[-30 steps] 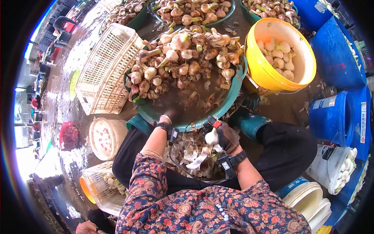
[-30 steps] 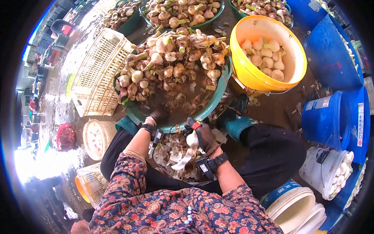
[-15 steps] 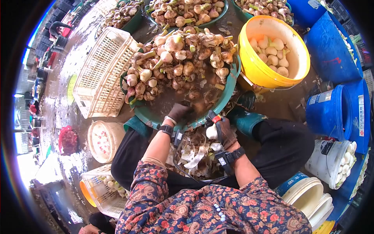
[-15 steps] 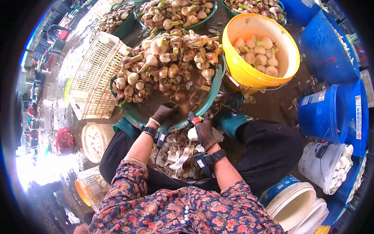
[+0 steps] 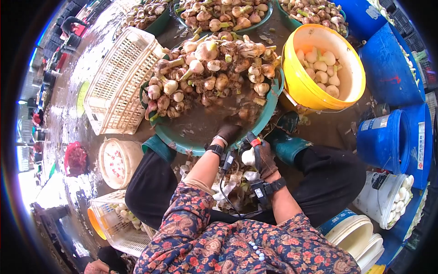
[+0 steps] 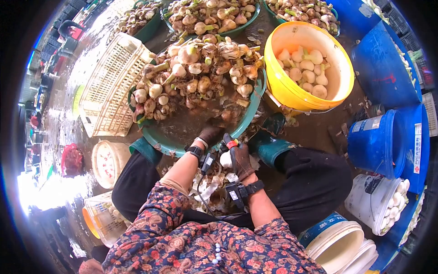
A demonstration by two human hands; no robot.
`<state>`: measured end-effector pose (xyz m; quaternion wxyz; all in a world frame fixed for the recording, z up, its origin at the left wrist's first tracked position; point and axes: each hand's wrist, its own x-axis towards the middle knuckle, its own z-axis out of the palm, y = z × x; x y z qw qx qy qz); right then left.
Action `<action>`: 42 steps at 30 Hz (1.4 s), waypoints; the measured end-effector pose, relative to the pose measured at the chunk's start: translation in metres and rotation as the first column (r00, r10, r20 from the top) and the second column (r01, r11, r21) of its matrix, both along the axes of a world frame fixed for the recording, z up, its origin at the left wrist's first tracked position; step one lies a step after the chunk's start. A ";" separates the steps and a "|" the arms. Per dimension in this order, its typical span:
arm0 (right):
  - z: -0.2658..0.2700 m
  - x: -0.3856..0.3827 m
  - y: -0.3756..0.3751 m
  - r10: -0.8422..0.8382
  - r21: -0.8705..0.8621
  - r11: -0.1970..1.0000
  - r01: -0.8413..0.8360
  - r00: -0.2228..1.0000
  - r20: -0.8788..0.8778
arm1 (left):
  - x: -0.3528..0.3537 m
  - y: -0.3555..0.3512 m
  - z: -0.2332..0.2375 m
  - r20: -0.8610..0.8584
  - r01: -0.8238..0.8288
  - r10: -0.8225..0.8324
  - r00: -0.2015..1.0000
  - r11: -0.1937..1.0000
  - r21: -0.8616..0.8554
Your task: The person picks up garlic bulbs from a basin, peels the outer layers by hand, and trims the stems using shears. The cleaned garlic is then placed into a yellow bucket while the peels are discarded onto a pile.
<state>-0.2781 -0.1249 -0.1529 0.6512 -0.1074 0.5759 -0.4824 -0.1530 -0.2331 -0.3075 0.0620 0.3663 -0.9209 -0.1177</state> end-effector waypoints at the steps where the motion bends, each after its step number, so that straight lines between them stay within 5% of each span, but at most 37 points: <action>1: 0.001 0.000 0.001 -0.022 0.004 1.000 0.022 1.000 0.014 | -0.003 0.004 0.033 -0.182 -0.143 0.204 0.962 0.943 0.299; 2: 0.001 0.000 0.001 -0.043 0.002 0.999 0.043 0.999 0.028 | -0.003 0.006 0.054 -0.290 -0.203 0.435 0.853 0.786 0.584; 3: -0.011 -0.001 0.001 -0.068 -0.053 0.996 0.073 0.993 0.093 | 0.012 0.003 0.050 -0.164 0.005 0.028 0.986 0.980 0.201; 4: -0.007 -0.002 0.001 -0.065 -0.061 0.996 0.071 0.994 0.091 | 0.023 0.003 0.051 -0.166 0.003 0.029 0.986 0.981 0.193; 5: -0.004 -0.004 0.001 -0.070 -0.080 0.994 0.071 0.997 0.015 | 0.033 0.007 0.052 -0.414 0.063 0.173 0.894 0.865 0.497; 6: -0.002 -0.005 0.002 -0.077 -0.096 0.993 0.071 0.995 -0.061 | 0.040 0.010 0.053 -0.564 0.210 0.379 0.734 0.663 0.719; 7: -0.005 -0.009 0.002 -0.072 -0.042 0.997 0.067 0.987 -0.141 | 0.044 0.008 0.076 -0.201 0.411 0.829 0.522 -0.038 0.911; 8: -0.008 -0.012 0.001 -0.072 -0.041 0.997 0.067 0.988 -0.139 | 0.049 0.012 0.098 -0.271 0.488 0.815 0.512 -0.017 0.873; 9: -0.011 -0.014 0.000 -0.029 -0.026 0.999 0.023 0.967 -0.254 | 0.054 0.014 0.107 -0.573 0.392 0.522 0.632 0.422 0.817; 10: -0.018 -0.014 0.000 0.019 -0.005 1.000 -0.022 0.931 -0.365 | 0.058 0.018 0.114 -0.658 0.356 0.109 0.745 0.769 0.531; 11: -0.030 -0.011 0.001 0.046 0.037 0.999 -0.036 0.939 -0.342 | 0.057 0.024 0.120 -0.656 0.350 0.114 0.746 0.771 0.532; 14: -0.016 0.006 0.010 0.085 -0.066 0.990 -0.125 0.902 -0.423 | 0.045 0.043 0.152 -0.379 0.160 0.520 0.766 0.416 0.895; 16: -0.012 0.006 0.014 0.163 -0.039 0.978 -0.203 0.871 -0.464 | 0.044 0.055 0.191 -0.313 0.066 0.440 0.842 0.491 0.868; 18: -0.004 0.005 0.016 0.298 0.003 0.916 -0.401 0.678 -0.672 | 0.047 0.069 0.202 -0.260 -0.047 0.300 0.918 0.732 0.679; 19: -0.011 0.006 0.017 0.271 -0.048 0.920 -0.390 0.717 -0.642 | 0.049 0.075 0.203 -0.223 -0.076 0.271 0.936 0.777 0.625; 20: -0.051 0.008 0.018 0.161 -0.204 0.874 -0.441 0.660 -0.734 | 0.049 0.081 0.215 -0.189 -0.074 0.241 0.952 0.780 0.621; 23: -0.025 0.010 0.024 0.243 -0.206 0.866 -0.455 0.745 -0.621 | 0.056 0.093 0.222 -0.077 -0.170 0.255 0.964 0.811 0.560; 25: -0.006 0.012 0.029 0.320 -0.121 0.871 -0.477 0.736 -0.596 | 0.062 0.101 0.213 -0.234 -0.152 0.284 0.930 0.876 0.458; 28: 0.002 0.016 0.035 0.336 -0.152 0.859 -0.489 0.762 -0.553 | 0.071 0.109 0.204 -0.229 -0.137 0.285 0.931 0.852 0.505; 30: 0.006 0.016 0.039 0.316 -0.211 0.852 -0.479 0.792 -0.522 | 0.076 0.115 0.199 -0.311 -0.111 0.363 0.878 0.788 0.606; 32: 0.016 0.015 0.041 0.338 -0.253 0.891 -0.376 0.923 -0.183 | 0.083 0.114 0.197 -0.423 0.051 0.520 0.742 0.584 0.810; 33: 0.029 0.015 0.040 0.376 -0.298 0.880 -0.370 0.926 -0.039 | 0.087 0.111 0.217 -0.319 0.062 0.575 0.753 0.421 0.905; 34: 0.025 0.013 0.040 0.377 -0.300 0.878 -0.372 0.925 -0.042 | 0.089 0.112 0.217 -0.323 0.063 0.575 0.752 0.424 0.903; 36: 0.016 0.008 0.035 0.378 -0.418 0.632 -0.653 0.730 -0.569 | 0.089 0.111 0.215 -0.348 0.116 0.658 0.668 0.369 0.922; 37: 0.019 0.014 0.032 0.363 -0.338 0.855 -0.393 0.919 -0.152 | 0.088 0.113 0.216 -0.351 0.120 0.692 0.631 0.360 0.925; 38: 0.013 0.011 0.031 0.363 -0.343 0.852 -0.395 0.919 -0.155 | 0.084 0.116 0.216 -0.356 0.121 0.691 0.629 0.366 0.923; 40: 0.010 0.010 0.034 0.479 -0.290 0.877 -0.383 0.739 0.474 | 0.074 0.120 0.209 -0.537 0.189 0.730 0.424 0.508 0.840; 41: 0.024 0.016 0.041 0.466 -0.190 0.883 -0.428 0.845 0.263 | 0.070 0.119 0.201 -0.550 0.223 0.715 0.432 0.506 0.833; 42: 0.035 0.022 0.044 0.457 -0.145 0.887 -0.438 0.796 0.397 | 0.067 0.124 0.203 -0.510 0.281 0.734 0.449 0.425 0.860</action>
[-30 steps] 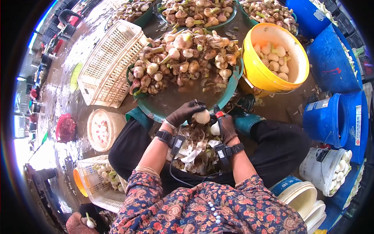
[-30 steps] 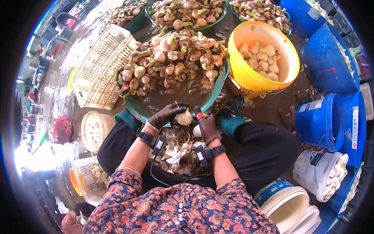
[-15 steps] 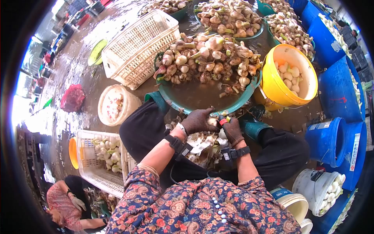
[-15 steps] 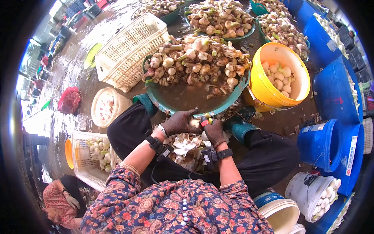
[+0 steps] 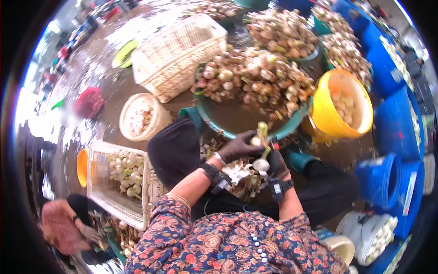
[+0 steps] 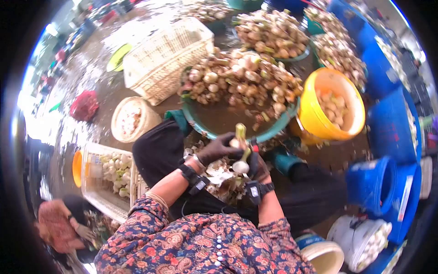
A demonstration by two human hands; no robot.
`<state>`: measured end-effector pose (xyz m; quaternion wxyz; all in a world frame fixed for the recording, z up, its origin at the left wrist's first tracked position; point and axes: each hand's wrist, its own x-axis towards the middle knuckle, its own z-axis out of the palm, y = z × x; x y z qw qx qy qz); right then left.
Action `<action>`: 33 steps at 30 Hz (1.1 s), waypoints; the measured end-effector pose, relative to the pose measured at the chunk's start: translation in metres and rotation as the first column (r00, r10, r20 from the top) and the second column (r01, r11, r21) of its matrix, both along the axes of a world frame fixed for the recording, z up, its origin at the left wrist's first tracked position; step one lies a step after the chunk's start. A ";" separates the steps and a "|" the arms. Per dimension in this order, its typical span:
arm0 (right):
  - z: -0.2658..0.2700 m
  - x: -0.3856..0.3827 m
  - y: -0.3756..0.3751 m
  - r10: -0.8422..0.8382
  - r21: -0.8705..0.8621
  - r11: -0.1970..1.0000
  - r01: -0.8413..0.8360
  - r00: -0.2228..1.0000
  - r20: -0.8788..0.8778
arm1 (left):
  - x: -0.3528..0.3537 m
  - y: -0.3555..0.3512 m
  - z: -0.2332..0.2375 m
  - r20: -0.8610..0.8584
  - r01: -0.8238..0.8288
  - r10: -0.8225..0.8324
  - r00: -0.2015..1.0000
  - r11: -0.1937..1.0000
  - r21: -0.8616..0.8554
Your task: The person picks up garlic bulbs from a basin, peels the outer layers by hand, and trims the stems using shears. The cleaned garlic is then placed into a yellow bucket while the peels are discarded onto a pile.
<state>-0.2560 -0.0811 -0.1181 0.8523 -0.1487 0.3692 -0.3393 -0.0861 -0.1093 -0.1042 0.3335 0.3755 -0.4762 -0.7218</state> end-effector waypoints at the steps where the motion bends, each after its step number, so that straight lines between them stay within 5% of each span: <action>1: -0.015 0.008 0.005 -0.222 -0.087 0.974 0.211 0.966 -0.130 | -0.004 0.001 -0.010 0.172 0.058 -0.035 0.984 0.990 -0.130; 2: -0.024 0.010 0.002 -0.195 -0.142 0.974 0.174 0.970 -0.148 | -0.005 -0.001 -0.021 0.175 0.057 -0.019 0.984 0.974 -0.217; 3: -0.016 0.008 0.005 -0.150 -0.142 0.981 0.130 0.978 -0.143 | 0.003 -0.001 -0.015 0.465 0.059 0.069 0.882 0.965 -0.256; 4: -0.009 0.010 0.004 -0.115 -0.119 0.988 0.099 0.985 -0.131 | 0.007 -0.005 0.001 0.556 0.077 0.236 0.797 0.873 -0.481; 5: 0.001 0.011 0.002 -0.094 -0.079 0.993 0.085 0.988 -0.119 | 0.006 -0.004 -0.025 0.444 -0.037 0.551 0.706 0.655 -0.754; 6: 0.012 0.013 0.001 -0.087 -0.027 0.996 0.085 0.990 -0.111 | 0.011 -0.007 -0.022 0.380 0.004 0.560 0.736 0.557 -0.830; 7: 0.030 0.019 0.003 -0.101 0.027 0.994 0.105 0.987 -0.126 | 0.015 -0.010 -0.026 0.523 0.168 0.442 0.729 0.624 -0.763; 8: -0.010 -0.001 -0.004 -0.030 0.001 1.000 0.030 0.995 -0.094 | 0.013 -0.009 -0.014 0.718 0.401 0.369 0.591 0.638 -0.658; 9: 0.006 -0.004 0.007 0.122 -0.256 0.952 -0.166 0.976 -0.182 | 0.013 -0.006 -0.019 0.711 0.407 0.204 0.673 0.701 -0.586; 10: -0.004 -0.004 0.003 0.180 -0.182 0.962 -0.203 0.975 -0.133 | 0.010 -0.001 -0.024 0.726 0.370 0.181 0.663 0.764 -0.529; 11: -0.011 -0.011 0.000 0.205 -0.445 0.773 -0.452 0.842 -0.500 | 0.010 0.001 -0.031 0.727 0.350 0.166 0.666 0.792 -0.501; 12: 0.003 -0.010 0.002 0.048 -0.529 0.472 -0.705 0.620 -0.783 | 0.010 0.005 -0.041 0.694 0.266 0.184 0.696 0.832 -0.487; 13: -0.005 -0.015 -0.005 0.233 -0.160 0.930 -0.332 0.866 -0.442 | 0.013 0.006 -0.035 0.683 0.250 0.156 0.714 0.854 -0.456; 14: -0.012 -0.019 -0.009 0.238 -0.163 0.927 -0.339 0.864 -0.443 | 0.016 0.010 -0.030 0.670 0.236 0.124 0.732 0.877 -0.419; 16: 0.016 -0.010 -0.005 0.070 -0.637 0.482 -0.601 0.752 -0.656 | 0.018 0.005 -0.040 0.528 0.075 0.113 0.842 0.944 -0.322; 17: 0.032 -0.001 0.001 0.126 -0.462 0.821 -0.336 0.895 -0.427 | 0.018 0.002 -0.046 0.367 -0.056 0.124 0.922 0.980 -0.191; 18: 0.040 0.004 0.005 0.128 -0.463 0.819 -0.338 0.895 -0.428 | 0.024 0.002 -0.020 0.207 -0.140 0.099 0.973 0.971 0.192; 19: 0.047 0.009 0.007 0.067 -0.580 0.758 -0.297 0.921 -0.385 | 0.030 -0.006 -0.042 0.288 -0.046 0.201 0.936 0.884 -0.466; 20: 0.050 0.012 0.007 0.013 -0.687 0.682 -0.251 0.943 -0.332 | 0.035 -0.012 -0.062 0.283 0.133 0.333 0.900 0.408 -0.903; 21: 0.032 0.002 0.001 0.018 -0.600 0.770 -0.217 0.947 -0.319 | 0.034 -0.009 -0.063 0.282 0.132 0.340 0.897 0.404 -0.905; 22: 0.015 0.005 -0.001 0.023 -0.605 0.765 -0.222 0.948 -0.318 | 0.034 -0.005 -0.061 0.240 0.020 0.295 0.925 0.594 -0.804; 23: 0.000 0.008 -0.001 -0.164 -0.722 0.606 -0.334 0.836 -0.524 | 0.035 -0.002 -0.060 0.186 -0.079 0.258 0.948 0.757 -0.649; 24: 0.001 0.012 0.002 -0.385 -0.759 0.442 -0.478 0.663 -0.642 | 0.035 -0.002 -0.065 0.184 -0.079 0.256 0.949 0.759 -0.646; 25: 0.004 0.013 0.003 -0.551 -0.651 0.299 -0.698 0.430 -0.715 | 0.035 -0.004 -0.070 0.364 0.076 0.290 0.885 0.681 -0.729; 26: 0.004 0.019 0.005 -0.699 -0.655 0.172 -0.736 0.378 -0.607 | 0.033 -0.005 -0.075 0.519 0.248 0.339 0.785 0.596 -0.764; 27: -0.009 0.017 0.003 -0.630 -0.703 0.289 -0.649 0.424 -0.651 | 0.034 0.000 -0.049 0.472 0.065 0.135 0.871 0.921 -0.384; 28: -0.031 0.013 0.001 -0.562 -0.721 0.421 -0.550 0.465 -0.684 | 0.030 -0.002 -0.075 0.271 -0.089 0.221 0.937 0.901 -0.425; 29: -0.055 0.007 -0.002 -0.607 -0.741 0.509 -0.437 0.428 -0.670 | 0.030 -0.001 -0.050 0.117 -0.213 0.199 0.973 0.969 0.123; 31: -0.027 0.011 -0.001 -0.482 -0.713 0.697 -0.068 0.692 -0.538 | 0.040 0.006 -0.013 0.079 -0.190 0.218 0.973 0.946 -0.264; 32: -0.027 -0.002 -0.003 -0.366 -0.628 0.776 -0.051 0.776 -0.515 | 0.039 -0.009 -0.056 -0.006 -0.162 0.184 0.983 0.850 -0.501; 33: -0.006 0.001 -0.002 -0.290 -0.502 0.864 0.038 0.853 -0.435 | 0.036 0.000 -0.021 -0.242 -0.224 0.208 0.948 0.974 -0.043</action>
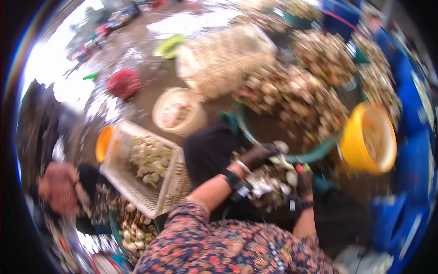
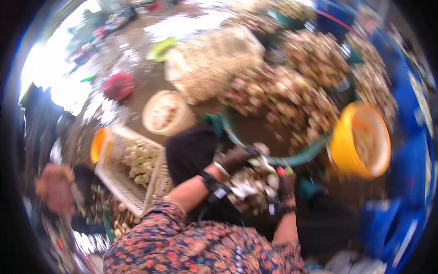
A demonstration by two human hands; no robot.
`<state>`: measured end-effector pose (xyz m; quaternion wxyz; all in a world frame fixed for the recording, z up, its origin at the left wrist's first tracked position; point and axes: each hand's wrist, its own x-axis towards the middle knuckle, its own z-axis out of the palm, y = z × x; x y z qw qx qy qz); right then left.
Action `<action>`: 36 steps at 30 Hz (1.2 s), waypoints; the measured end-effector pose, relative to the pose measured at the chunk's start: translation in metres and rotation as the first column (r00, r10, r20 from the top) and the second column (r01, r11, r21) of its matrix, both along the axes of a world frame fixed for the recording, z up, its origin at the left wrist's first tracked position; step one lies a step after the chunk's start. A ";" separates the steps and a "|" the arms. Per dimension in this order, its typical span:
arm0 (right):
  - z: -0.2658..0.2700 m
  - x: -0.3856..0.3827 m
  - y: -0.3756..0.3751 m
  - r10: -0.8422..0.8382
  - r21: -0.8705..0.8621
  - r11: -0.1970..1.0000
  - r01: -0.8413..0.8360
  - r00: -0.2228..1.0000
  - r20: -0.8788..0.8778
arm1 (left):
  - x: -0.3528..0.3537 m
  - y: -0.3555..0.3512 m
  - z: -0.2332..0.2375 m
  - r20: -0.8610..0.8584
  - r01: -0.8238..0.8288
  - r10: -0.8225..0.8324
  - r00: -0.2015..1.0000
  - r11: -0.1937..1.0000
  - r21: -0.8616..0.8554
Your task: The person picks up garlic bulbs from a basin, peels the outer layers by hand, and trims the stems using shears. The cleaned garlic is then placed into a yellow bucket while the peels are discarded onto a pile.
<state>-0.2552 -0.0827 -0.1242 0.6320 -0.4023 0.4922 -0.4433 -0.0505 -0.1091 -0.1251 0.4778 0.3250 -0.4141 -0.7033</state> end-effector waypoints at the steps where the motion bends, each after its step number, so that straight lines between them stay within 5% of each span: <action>1: 0.028 0.001 -0.001 0.129 -0.156 0.975 -0.156 0.977 -0.167 | 0.001 -0.003 -0.029 -0.110 0.040 -0.007 0.994 0.955 0.294; 2: 0.009 -0.001 -0.003 0.174 -0.222 0.961 -0.167 0.985 0.011 | 0.000 -0.001 -0.026 -0.220 0.051 0.041 0.975 0.916 0.398; 3: 0.001 0.001 0.000 0.124 -0.091 0.989 -0.114 0.987 0.106 | 0.001 0.001 -0.034 -0.006 -0.021 0.022 1.000 0.985 0.174; 4: 0.002 0.000 0.002 0.133 -0.019 0.991 -0.132 0.972 0.193 | 0.005 -0.002 -0.053 0.064 -0.111 0.100 0.993 0.975 0.194; 5: 0.005 0.001 0.003 0.156 -0.050 0.987 -0.151 0.979 0.129 | 0.009 0.004 -0.039 0.417 -0.025 0.060 0.907 0.996 -0.090; 6: 0.006 0.001 0.005 0.157 -0.069 0.986 -0.151 0.982 0.108 | 0.005 0.004 -0.022 0.051 -0.069 0.057 0.997 0.962 0.263; 7: 0.008 0.002 0.003 0.170 -0.101 0.982 -0.161 0.981 0.091 | 0.004 0.000 -0.009 -0.287 0.013 0.187 0.940 0.819 0.574; 8: 0.011 0.003 0.003 0.174 -0.128 0.980 -0.154 0.972 0.158 | 0.010 0.001 -0.002 -0.282 0.014 0.181 0.942 0.820 0.572; 9: 0.015 0.006 0.002 0.173 -0.130 0.980 -0.152 0.971 0.164 | 0.016 0.006 0.002 0.259 -0.076 0.043 0.965 0.990 0.119; 10: 0.020 0.008 0.003 0.136 -0.085 0.990 -0.116 0.949 0.284 | 0.019 0.009 0.004 0.721 0.124 0.161 0.674 0.937 -0.326; 11: 0.022 0.010 0.003 0.092 -0.036 0.996 -0.084 0.913 0.397 | 0.017 0.009 0.001 0.723 0.128 0.159 0.672 0.937 -0.325; 13: 0.006 0.012 -0.001 0.047 -0.061 0.998 -0.034 0.971 0.233 | 0.006 0.005 -0.020 0.211 -0.114 0.109 0.971 0.993 0.011; 14: -0.002 0.012 -0.004 -0.039 -0.041 0.998 0.046 0.987 0.158 | 0.003 0.002 -0.059 0.318 -0.237 0.244 0.916 0.969 -0.062; 15: -0.006 0.011 -0.004 -0.126 -0.026 0.991 0.129 0.989 0.080 | 0.002 0.006 -0.046 0.317 -0.229 0.235 0.919 0.972 -0.059; 17: -0.010 0.003 -0.003 -0.207 -0.177 0.961 0.214 0.977 0.058 | 0.000 0.014 0.022 0.657 0.170 0.362 0.662 0.781 -0.601; 18: -0.015 -0.004 -0.006 -0.211 -0.102 0.971 0.218 0.975 0.074 | -0.002 0.021 0.057 0.480 0.017 -0.028 0.877 0.999 0.028; 19: -0.024 -0.011 -0.008 -0.216 -0.030 0.975 0.220 0.972 0.091 | 0.008 0.024 0.057 0.569 0.204 -0.067 0.820 0.962 -0.180; 20: -0.035 -0.014 -0.009 -0.310 -0.108 0.948 0.300 0.946 -0.093 | 0.015 0.026 0.056 0.409 0.297 -0.246 0.879 0.953 -0.066; 21: -0.024 -0.020 -0.011 -0.348 0.130 0.930 0.345 0.938 -0.002 | 0.019 0.029 0.058 0.219 0.403 -0.400 0.890 0.915 0.032; 22: -0.038 -0.031 -0.008 -0.285 -0.215 0.951 0.221 0.896 -0.340 | 0.026 0.036 0.063 0.308 0.470 -0.441 0.843 0.882 -0.021; 23: -0.050 -0.038 -0.006 -0.306 -0.466 0.884 -0.034 0.711 -0.633 | 0.021 0.026 0.062 0.465 0.538 -0.648 0.603 0.761 0.363; 24: -0.040 -0.036 -0.006 -0.309 -0.465 0.885 -0.028 0.711 -0.631 | 0.016 0.024 0.068 0.657 0.614 -0.633 0.410 0.724 0.314; 25: -0.018 -0.032 -0.007 -0.261 -0.325 0.931 0.164 0.923 -0.283 | 0.011 0.022 0.074 0.811 0.687 -0.550 0.202 0.670 0.283; 26: -0.002 -0.028 -0.010 -0.257 -0.113 0.956 0.272 0.958 0.127 | 0.007 0.019 0.065 0.812 0.684 -0.549 0.198 0.671 0.287; 28: 0.007 -0.024 -0.014 -0.232 -0.070 0.968 0.243 0.963 0.135 | -0.001 0.008 0.046 0.910 0.351 -0.044 0.413 0.929 -0.114; 29: 0.009 -0.021 -0.014 -0.208 -0.026 0.977 0.214 0.969 0.136 | -0.007 0.003 0.044 0.913 0.355 -0.050 0.406 0.929 -0.107; 31: 0.014 -0.020 -0.012 -0.184 -0.007 0.982 0.188 0.971 0.154 | -0.028 -0.005 0.056 0.687 0.167 0.189 0.701 0.894 -0.416; 36: 0.007 -0.019 -0.008 -0.170 0.019 0.985 0.169 0.970 0.172 | -0.030 -0.010 0.046 0.783 0.392 0.084 0.616 0.830 -0.397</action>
